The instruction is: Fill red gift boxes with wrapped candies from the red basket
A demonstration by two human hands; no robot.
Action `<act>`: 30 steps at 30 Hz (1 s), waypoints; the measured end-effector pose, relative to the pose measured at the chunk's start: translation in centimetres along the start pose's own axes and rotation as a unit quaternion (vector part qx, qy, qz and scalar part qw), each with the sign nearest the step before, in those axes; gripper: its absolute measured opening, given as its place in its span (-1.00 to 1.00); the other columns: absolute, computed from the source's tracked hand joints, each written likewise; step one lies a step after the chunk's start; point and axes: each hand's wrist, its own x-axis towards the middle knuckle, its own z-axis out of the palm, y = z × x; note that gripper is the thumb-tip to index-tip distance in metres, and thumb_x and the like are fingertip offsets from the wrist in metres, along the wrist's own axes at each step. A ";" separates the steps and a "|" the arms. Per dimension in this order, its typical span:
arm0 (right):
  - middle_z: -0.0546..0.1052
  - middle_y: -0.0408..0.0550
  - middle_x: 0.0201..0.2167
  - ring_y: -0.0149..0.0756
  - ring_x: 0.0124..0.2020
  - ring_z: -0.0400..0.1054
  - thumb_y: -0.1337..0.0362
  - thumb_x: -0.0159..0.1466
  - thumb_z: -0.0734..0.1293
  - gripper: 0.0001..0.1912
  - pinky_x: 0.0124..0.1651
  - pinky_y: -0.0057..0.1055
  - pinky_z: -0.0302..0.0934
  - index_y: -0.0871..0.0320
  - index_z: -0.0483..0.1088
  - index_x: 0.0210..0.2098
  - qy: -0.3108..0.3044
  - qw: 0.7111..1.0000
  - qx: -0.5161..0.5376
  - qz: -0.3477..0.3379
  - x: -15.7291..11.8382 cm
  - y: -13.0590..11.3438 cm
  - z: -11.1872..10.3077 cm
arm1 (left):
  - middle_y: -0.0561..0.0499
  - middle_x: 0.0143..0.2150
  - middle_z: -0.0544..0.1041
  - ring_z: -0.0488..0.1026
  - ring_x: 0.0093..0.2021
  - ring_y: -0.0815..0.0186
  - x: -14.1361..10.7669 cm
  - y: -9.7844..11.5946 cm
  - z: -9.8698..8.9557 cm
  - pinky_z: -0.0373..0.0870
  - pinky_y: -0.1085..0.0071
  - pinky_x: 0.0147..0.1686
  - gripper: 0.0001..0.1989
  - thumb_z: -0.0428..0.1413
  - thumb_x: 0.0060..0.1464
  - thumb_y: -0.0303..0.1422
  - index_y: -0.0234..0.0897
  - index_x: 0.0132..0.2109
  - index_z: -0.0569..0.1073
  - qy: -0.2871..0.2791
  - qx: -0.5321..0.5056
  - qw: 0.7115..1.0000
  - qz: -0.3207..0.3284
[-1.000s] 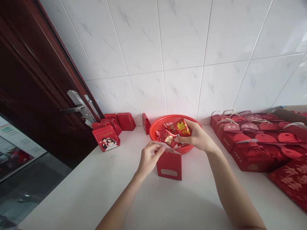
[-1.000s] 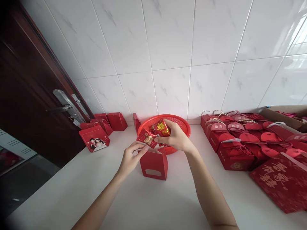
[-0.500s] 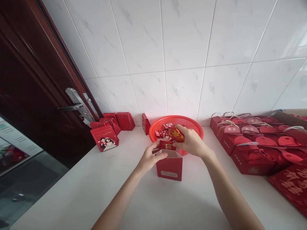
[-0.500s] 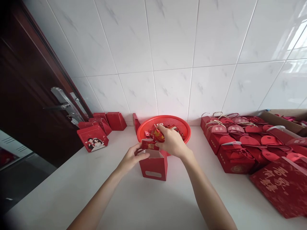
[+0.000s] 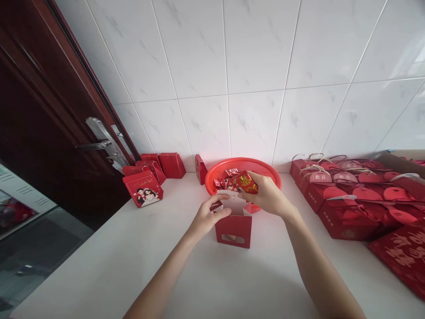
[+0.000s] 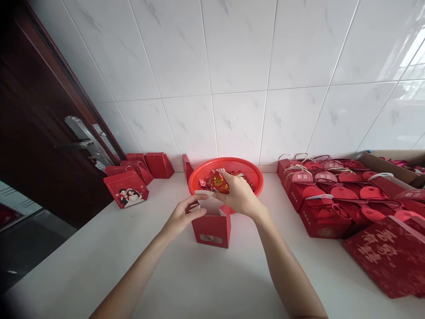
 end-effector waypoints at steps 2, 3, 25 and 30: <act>0.32 -0.24 -0.56 -0.37 -0.52 0.14 0.14 0.22 0.35 -0.75 -0.43 -0.40 0.01 0.09 0.19 -0.40 0.001 0.999 0.028 -0.026 -0.1 -0.1 0.0 | -0.06 0.14 0.54 0.42 0.16 0.08 0.0 0.2 0.1 0.30 0.24 0.14 -0.63 0.27 -0.01 -0.19 -0.17 -0.04 0.56 0.003 0.004 1.000 -0.001; 0.29 -0.25 -0.57 -0.39 -0.54 0.11 0.12 0.23 0.33 -0.73 -0.44 -0.41 0.00 0.08 0.16 -0.42 -0.001 0.998 0.042 -0.038 -0.1 -0.2 0.0 | -0.06 0.14 0.54 0.44 0.12 0.09 0.0 0.3 0.1 0.32 0.25 0.10 -0.65 0.25 0.01 -0.19 -0.17 -0.04 0.56 0.004 0.005 1.000 -0.002; 0.45 -0.18 -0.45 -0.34 -0.49 0.28 0.22 0.29 0.27 -0.82 -0.44 -0.42 0.10 0.11 0.24 -0.14 -0.202 0.977 0.038 -0.048 -0.5 -0.7 0.9 | -0.09 0.17 0.52 0.39 0.21 -0.02 -0.5 -0.7 -0.1 0.25 0.15 0.21 -0.50 0.30 0.00 -0.25 -0.20 0.11 0.49 -0.035 -0.057 0.997 0.027; 0.40 -0.18 -0.46 -0.37 -0.49 0.21 0.20 0.30 0.25 -0.80 -0.43 -0.42 0.09 0.16 0.31 -0.13 -0.241 0.968 0.023 -0.058 0.3 -0.3 0.0 | -0.07 0.20 0.49 0.37 0.23 0.00 -0.6 -0.4 -0.2 0.24 0.17 0.24 -0.50 0.30 -0.02 -0.26 -0.17 0.10 0.50 -0.045 -0.046 0.997 0.046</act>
